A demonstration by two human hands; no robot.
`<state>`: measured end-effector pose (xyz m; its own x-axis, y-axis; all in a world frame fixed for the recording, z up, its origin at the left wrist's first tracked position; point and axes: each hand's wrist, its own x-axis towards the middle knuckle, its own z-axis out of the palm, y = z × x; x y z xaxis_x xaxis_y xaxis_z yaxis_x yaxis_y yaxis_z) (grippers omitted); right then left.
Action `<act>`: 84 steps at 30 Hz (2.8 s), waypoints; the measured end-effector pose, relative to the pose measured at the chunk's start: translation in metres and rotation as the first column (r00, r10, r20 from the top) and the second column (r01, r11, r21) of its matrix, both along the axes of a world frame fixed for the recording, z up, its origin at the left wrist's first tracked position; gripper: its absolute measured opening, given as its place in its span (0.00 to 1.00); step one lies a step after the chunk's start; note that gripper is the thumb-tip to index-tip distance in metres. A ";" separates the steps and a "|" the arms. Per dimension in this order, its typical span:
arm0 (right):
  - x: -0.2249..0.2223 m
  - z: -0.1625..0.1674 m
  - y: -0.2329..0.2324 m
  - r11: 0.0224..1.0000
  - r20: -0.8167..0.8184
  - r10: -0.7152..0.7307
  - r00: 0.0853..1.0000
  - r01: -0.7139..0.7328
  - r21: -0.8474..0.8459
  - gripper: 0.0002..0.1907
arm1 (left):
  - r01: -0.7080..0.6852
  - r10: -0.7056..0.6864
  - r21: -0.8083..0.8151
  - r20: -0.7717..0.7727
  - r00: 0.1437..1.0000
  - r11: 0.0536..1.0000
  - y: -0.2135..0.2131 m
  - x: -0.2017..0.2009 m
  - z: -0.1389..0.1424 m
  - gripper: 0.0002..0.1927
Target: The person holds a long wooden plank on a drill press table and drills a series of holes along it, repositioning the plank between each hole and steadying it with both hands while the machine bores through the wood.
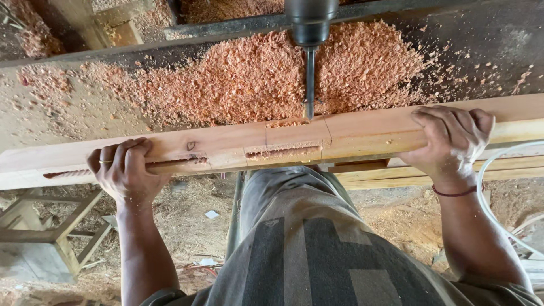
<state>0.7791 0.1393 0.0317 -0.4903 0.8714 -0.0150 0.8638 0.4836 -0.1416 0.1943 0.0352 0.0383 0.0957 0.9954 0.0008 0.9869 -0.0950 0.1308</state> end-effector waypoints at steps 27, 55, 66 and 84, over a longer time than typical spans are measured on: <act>0.009 -0.022 0.005 0.997 0.004 0.009 1.000 -0.009 0.077 0.10 | 0.031 -0.031 0.026 -0.007 1.000 0.999 0.025 -0.003 0.004 0.23; -0.017 0.003 0.040 0.999 -0.019 -0.040 0.999 0.041 0.035 0.09 | 0.055 -0.055 0.055 -0.010 0.998 0.997 0.065 -0.020 -0.001 0.16; -0.013 0.004 -0.001 0.999 -0.030 -0.031 0.999 0.030 -0.020 0.10 | 0.002 -0.003 -0.010 -0.008 1.000 1.000 -0.005 -0.007 0.000 0.15; -0.016 -0.011 -0.003 1.000 -0.031 -0.005 1.000 0.004 -0.024 0.04 | -0.011 0.012 -0.005 0.019 1.000 1.000 -0.003 -0.027 -0.005 0.15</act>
